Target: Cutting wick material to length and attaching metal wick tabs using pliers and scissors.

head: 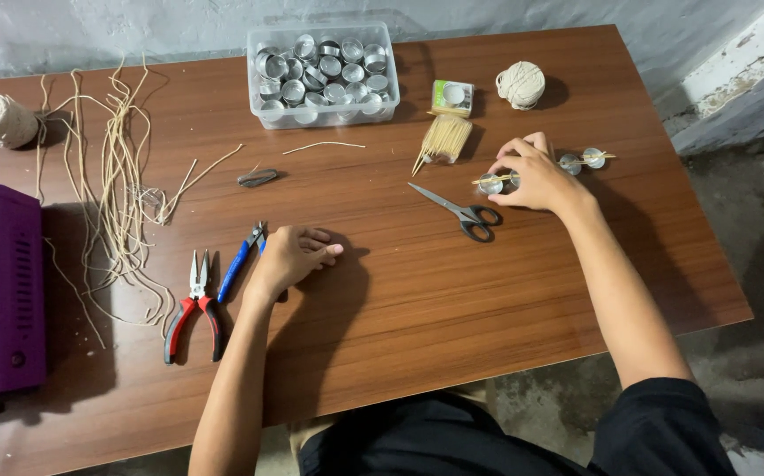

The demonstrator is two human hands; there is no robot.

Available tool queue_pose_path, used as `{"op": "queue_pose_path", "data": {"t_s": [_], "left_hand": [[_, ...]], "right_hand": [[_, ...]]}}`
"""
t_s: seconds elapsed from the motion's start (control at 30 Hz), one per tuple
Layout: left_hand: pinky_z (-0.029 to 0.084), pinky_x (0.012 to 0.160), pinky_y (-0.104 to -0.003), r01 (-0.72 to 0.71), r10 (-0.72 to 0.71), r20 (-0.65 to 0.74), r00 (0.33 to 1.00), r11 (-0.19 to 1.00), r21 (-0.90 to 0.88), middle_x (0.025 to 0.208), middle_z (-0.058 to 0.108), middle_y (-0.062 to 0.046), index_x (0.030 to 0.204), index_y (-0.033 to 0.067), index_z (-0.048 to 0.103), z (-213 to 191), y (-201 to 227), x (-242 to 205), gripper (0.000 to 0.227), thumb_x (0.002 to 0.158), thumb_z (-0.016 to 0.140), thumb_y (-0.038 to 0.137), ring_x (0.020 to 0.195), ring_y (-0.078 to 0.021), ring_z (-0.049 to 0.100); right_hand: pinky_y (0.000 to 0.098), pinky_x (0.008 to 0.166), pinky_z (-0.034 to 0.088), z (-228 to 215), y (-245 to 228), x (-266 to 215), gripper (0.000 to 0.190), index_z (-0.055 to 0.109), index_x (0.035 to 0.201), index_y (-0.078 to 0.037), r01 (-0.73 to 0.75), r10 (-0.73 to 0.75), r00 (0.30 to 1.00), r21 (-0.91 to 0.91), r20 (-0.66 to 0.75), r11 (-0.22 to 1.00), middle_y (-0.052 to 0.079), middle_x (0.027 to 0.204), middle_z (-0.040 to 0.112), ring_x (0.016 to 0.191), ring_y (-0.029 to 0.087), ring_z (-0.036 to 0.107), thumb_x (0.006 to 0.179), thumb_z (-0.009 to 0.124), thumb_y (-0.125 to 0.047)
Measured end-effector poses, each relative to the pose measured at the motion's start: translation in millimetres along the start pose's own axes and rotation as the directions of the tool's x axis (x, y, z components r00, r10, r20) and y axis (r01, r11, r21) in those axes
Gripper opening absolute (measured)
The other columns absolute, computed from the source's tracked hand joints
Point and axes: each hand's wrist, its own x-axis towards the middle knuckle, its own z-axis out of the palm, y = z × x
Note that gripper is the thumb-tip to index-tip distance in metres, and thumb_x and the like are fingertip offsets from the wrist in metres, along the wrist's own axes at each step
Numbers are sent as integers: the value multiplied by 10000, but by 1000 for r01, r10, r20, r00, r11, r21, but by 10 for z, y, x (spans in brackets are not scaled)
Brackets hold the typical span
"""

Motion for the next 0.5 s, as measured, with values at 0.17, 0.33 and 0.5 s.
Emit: {"op": "queue_pose_path", "data": {"t_s": [0.17, 0.33, 0.5], "left_hand": [[610, 798, -323, -6, 6, -7, 1000, 1000, -5, 957, 811, -116, 1194, -9, 715, -5, 41, -43, 498, 832, 836, 312, 836, -239, 787], [607, 800, -314, 0, 0, -13, 1000, 1000, 2, 973, 809, -121, 1195, -7, 719, 3, 52, -43, 488, 836, 836, 303, 833, -233, 787], [609, 787, -314, -1, 2, -16, 1000, 1000, 10, 963, 810, -107, 1177, 15, 731, 17, 13, -7, 450, 838, 834, 292, 821, -220, 788]], "right_hand": [[417, 1107, 340, -34, -63, -7, 563, 744, 1127, -270, -30, 30, 1000, 19, 3, 999, -29, 1263, 589, 1284, 274, 392, 644, 861, -534], [399, 1080, 353, -45, -93, 6, 538, 745, 1127, -289, 3, -3, 1000, 5, 13, 1000, -33, 1258, 582, 1270, 263, 395, 673, 844, -560], [432, 1071, 354, -80, -209, 31, 512, 758, 1104, -267, -40, 39, 999, 27, 22, 999, -25, 1250, 616, 1282, 269, 411, 678, 861, -530]]}}
